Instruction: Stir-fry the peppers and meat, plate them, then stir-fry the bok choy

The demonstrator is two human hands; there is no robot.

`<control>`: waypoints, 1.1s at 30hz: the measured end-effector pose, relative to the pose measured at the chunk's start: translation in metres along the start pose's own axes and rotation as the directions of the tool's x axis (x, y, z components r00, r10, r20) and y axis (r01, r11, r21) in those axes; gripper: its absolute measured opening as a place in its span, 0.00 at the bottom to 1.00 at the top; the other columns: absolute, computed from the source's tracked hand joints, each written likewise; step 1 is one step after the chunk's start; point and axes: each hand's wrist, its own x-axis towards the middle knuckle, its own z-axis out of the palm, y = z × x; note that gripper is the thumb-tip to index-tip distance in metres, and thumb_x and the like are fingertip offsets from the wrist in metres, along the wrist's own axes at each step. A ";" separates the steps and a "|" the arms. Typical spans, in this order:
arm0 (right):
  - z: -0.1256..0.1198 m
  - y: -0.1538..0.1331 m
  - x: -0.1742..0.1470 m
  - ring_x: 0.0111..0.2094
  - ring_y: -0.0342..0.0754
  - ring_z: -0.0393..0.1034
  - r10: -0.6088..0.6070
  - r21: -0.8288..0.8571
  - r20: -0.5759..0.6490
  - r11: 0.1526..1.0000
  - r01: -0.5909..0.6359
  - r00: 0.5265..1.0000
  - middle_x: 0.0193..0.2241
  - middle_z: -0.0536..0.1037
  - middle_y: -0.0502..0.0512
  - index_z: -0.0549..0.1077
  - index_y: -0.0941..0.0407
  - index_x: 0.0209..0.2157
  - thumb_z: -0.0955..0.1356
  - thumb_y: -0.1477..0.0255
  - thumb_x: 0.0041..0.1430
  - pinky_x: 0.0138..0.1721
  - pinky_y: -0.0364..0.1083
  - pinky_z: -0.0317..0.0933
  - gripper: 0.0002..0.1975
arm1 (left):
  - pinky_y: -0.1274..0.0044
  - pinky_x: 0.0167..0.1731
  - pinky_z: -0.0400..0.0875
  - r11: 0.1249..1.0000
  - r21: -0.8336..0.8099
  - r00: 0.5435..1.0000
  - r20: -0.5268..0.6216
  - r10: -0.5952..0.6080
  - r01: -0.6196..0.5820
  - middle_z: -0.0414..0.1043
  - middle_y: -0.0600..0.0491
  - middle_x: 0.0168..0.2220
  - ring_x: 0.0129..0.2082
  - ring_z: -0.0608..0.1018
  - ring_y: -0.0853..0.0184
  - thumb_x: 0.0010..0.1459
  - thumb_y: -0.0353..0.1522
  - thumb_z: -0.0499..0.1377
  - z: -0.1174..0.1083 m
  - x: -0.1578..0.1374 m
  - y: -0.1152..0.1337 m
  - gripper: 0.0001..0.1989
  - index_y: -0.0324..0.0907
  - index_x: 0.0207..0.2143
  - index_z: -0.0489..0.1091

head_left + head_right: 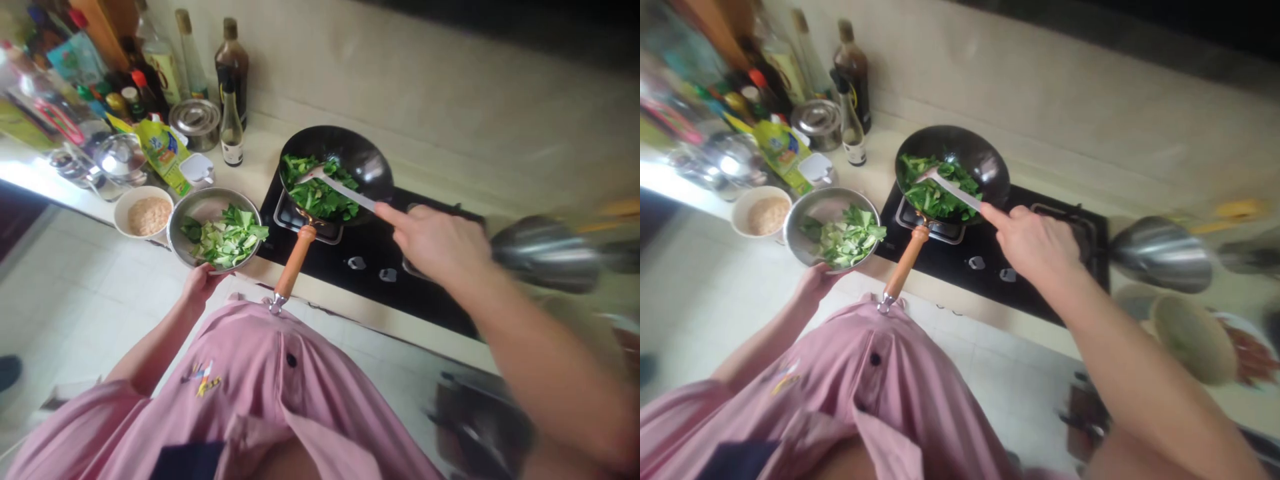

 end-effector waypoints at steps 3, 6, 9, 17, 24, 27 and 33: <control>0.004 0.009 -0.009 0.29 0.52 0.68 0.020 -0.054 0.017 0.998 -0.019 1.000 0.42 0.72 0.56 0.59 0.38 0.63 0.55 0.65 0.66 0.24 0.47 0.49 0.25 | 0.63 0.40 0.79 1.000 -0.002 1.000 0.015 0.022 -0.022 0.78 0.42 0.37 0.38 0.82 0.56 0.44 0.14 0.49 -0.011 -0.022 0.001 0.29 0.30 0.50 0.66; 0.006 0.019 -0.018 0.29 0.51 0.67 0.064 -0.043 -0.011 0.997 -0.064 0.998 0.42 0.72 0.56 0.59 0.38 0.63 0.56 0.65 0.65 0.24 0.46 0.48 0.25 | 0.62 0.41 0.79 0.998 0.009 0.998 0.027 0.056 -0.056 0.78 0.44 0.40 0.41 0.81 0.55 0.43 0.14 0.50 -0.017 -0.044 0.010 0.30 0.34 0.51 0.67; 0.012 0.021 -0.021 0.29 0.49 0.67 0.070 0.029 0.005 0.997 -0.071 0.998 0.41 0.71 0.56 0.58 0.37 0.63 0.55 0.66 0.65 0.25 0.46 0.48 0.25 | 0.62 0.43 0.79 0.990 0.044 0.989 0.078 0.128 -0.131 0.77 0.45 0.43 0.44 0.80 0.55 0.43 0.15 0.52 -0.007 -0.064 0.028 0.30 0.37 0.50 0.68; 0.047 0.009 -0.001 0.30 0.48 0.67 0.213 0.212 0.020 0.954 -0.213 0.977 0.42 0.70 0.60 0.59 0.42 0.63 0.55 0.68 0.65 0.29 0.45 0.53 0.26 | 0.53 0.49 0.73 0.931 0.086 0.886 0.349 0.306 -0.355 0.72 0.45 0.53 0.54 0.73 0.47 0.43 0.15 0.54 0.074 -0.104 0.076 0.33 0.41 0.53 0.68; 0.072 -0.024 0.026 0.38 0.57 0.70 0.129 0.366 0.091 0.918 -0.153 0.988 0.44 0.68 0.67 0.53 0.51 0.67 0.55 0.63 0.66 0.36 0.52 0.62 0.29 | 0.54 0.45 0.75 0.934 0.119 0.865 0.431 0.256 -0.336 0.76 0.39 0.44 0.47 0.78 0.47 0.45 0.16 0.54 0.132 -0.094 0.079 0.30 0.30 0.54 0.65; 0.040 -0.020 0.020 0.47 0.60 0.66 0.116 0.443 -0.133 0.895 -0.046 0.984 0.53 0.63 0.69 0.51 0.52 0.67 0.60 0.59 0.62 0.42 0.55 0.63 0.34 | 0.54 0.44 0.75 0.932 0.145 0.857 0.459 0.234 -0.332 0.78 0.41 0.41 0.44 0.80 0.50 0.46 0.16 0.54 0.145 -0.090 0.073 0.29 0.31 0.53 0.64; -0.054 -0.048 0.050 0.51 0.58 0.63 -0.181 0.576 -0.374 0.723 0.381 0.910 0.60 0.56 0.62 0.46 0.48 0.68 0.69 0.57 0.54 0.47 0.52 0.63 0.45 | 0.53 0.44 0.74 0.922 0.203 0.845 0.499 0.192 -0.330 0.78 0.44 0.38 0.39 0.82 0.54 0.45 0.17 0.56 0.166 -0.089 0.052 0.28 0.32 0.52 0.62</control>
